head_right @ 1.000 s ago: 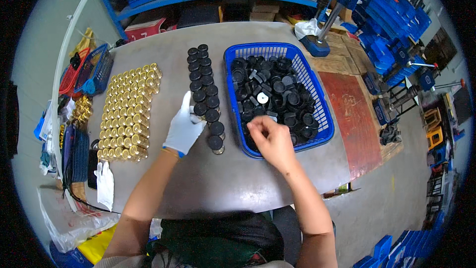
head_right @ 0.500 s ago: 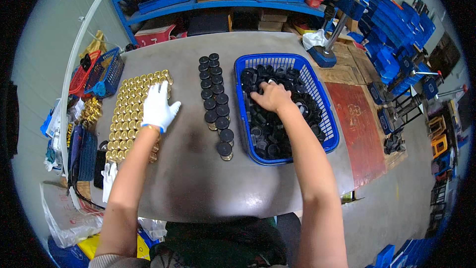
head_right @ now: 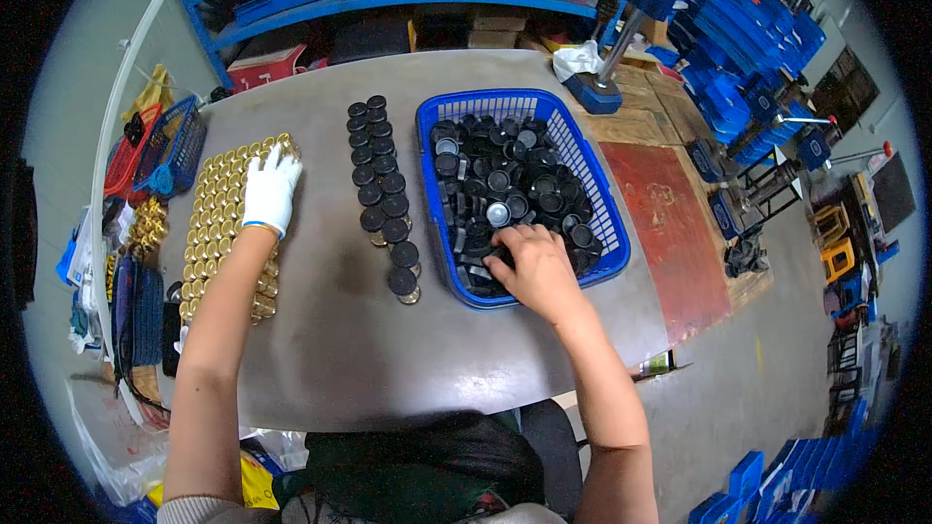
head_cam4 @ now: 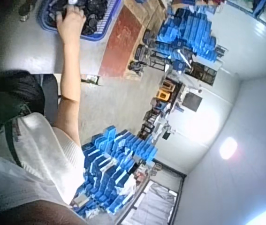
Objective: Assembling small gold-colored mechanical components with black plastic caps at a workbench.
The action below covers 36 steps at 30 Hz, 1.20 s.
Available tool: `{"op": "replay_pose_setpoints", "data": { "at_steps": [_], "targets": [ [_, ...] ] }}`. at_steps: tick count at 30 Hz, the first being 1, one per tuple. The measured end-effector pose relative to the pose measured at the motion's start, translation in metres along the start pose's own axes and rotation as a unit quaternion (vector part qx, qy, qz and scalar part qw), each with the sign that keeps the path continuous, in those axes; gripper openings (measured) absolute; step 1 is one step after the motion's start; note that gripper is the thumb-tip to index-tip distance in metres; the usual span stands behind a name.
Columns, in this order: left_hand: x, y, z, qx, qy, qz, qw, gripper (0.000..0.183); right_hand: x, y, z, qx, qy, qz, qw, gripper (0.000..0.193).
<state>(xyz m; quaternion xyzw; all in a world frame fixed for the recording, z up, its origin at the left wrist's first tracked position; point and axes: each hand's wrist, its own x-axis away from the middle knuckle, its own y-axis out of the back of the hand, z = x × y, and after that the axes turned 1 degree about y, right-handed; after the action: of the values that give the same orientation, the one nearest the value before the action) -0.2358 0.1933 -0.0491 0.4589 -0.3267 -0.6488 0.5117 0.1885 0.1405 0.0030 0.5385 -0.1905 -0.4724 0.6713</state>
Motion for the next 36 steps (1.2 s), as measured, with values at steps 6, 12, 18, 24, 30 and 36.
{"op": "replay_pose_setpoints", "data": {
  "at_steps": [6,12,18,24,30,36],
  "targets": [
    [0.023,0.069,-0.036,0.160,-0.022,0.048,0.986,0.026,-0.003,-0.004,0.002,0.016,-0.019,0.022,0.999,0.041],
    [0.092,0.131,-0.088,0.660,0.082,0.123,0.736,0.033,-0.027,-0.024,0.014,0.085,0.027,-0.012,0.996,0.050],
    [0.139,0.157,-0.121,0.869,0.262,0.255,0.332,0.047,-0.049,-0.030,0.014,0.156,0.030,0.082,0.984,0.030],
    [0.151,0.160,-0.131,0.909,0.203,0.226,0.286,0.037,-0.031,-0.016,0.006,0.012,0.024,-0.174,0.984,0.018],
    [0.154,0.165,-0.139,0.888,0.205,0.226,0.343,0.032,0.023,0.002,0.093,-0.398,-0.093,0.031,0.912,0.023],
    [0.155,0.174,-0.135,0.886,0.188,0.257,0.339,0.032,0.031,0.015,0.080,-0.579,-0.032,0.206,0.788,0.047]
  ]
}}
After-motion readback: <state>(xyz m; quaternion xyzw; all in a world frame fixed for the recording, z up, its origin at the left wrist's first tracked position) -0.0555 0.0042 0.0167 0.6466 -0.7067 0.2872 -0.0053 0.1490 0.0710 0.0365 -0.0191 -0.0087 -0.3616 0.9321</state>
